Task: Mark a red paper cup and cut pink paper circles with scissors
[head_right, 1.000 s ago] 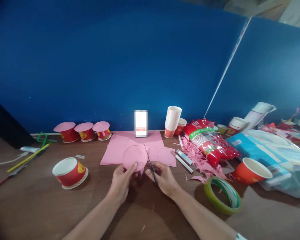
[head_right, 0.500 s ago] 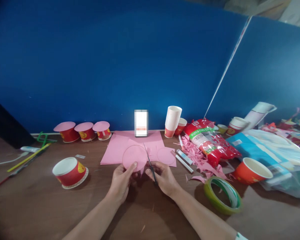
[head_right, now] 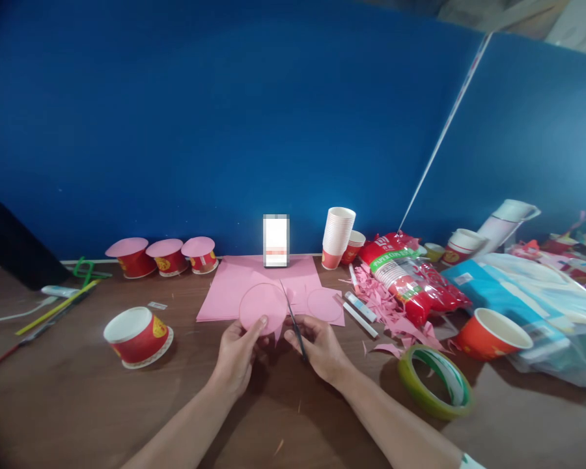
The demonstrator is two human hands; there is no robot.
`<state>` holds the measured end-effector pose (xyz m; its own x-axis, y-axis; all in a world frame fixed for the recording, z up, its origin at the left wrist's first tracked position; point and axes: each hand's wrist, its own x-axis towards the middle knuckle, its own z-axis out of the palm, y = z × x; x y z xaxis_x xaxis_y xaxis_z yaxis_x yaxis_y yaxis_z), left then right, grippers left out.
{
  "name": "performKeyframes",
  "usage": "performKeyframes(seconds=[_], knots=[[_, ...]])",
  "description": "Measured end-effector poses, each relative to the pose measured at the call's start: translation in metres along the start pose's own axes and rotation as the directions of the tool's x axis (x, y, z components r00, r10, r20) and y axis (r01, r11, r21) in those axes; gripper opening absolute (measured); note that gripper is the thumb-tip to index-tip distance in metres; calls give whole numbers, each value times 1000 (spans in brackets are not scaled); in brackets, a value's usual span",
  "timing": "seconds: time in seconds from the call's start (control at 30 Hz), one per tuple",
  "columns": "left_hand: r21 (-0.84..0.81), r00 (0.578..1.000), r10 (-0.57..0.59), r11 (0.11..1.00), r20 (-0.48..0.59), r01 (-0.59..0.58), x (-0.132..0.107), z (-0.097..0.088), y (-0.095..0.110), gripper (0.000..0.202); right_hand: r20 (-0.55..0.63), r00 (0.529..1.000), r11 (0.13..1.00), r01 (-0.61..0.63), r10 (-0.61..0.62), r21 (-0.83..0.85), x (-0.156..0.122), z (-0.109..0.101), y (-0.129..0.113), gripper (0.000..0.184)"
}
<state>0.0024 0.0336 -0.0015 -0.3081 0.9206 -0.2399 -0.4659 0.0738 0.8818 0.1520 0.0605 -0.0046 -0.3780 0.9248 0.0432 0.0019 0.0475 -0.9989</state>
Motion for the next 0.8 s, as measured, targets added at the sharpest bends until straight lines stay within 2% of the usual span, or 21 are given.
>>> performKeyframes(seconds=[0.6,0.8], knots=[[26,1000,14,1000,5,-15,3,-2,-4,34,-8,1000,1000,-2,2,-24,1,0,2,38],[19,1000,23,1000,11,-24,2,-2,-3,33,2,1000,999,9,-9,-31,2,0,5,33]])
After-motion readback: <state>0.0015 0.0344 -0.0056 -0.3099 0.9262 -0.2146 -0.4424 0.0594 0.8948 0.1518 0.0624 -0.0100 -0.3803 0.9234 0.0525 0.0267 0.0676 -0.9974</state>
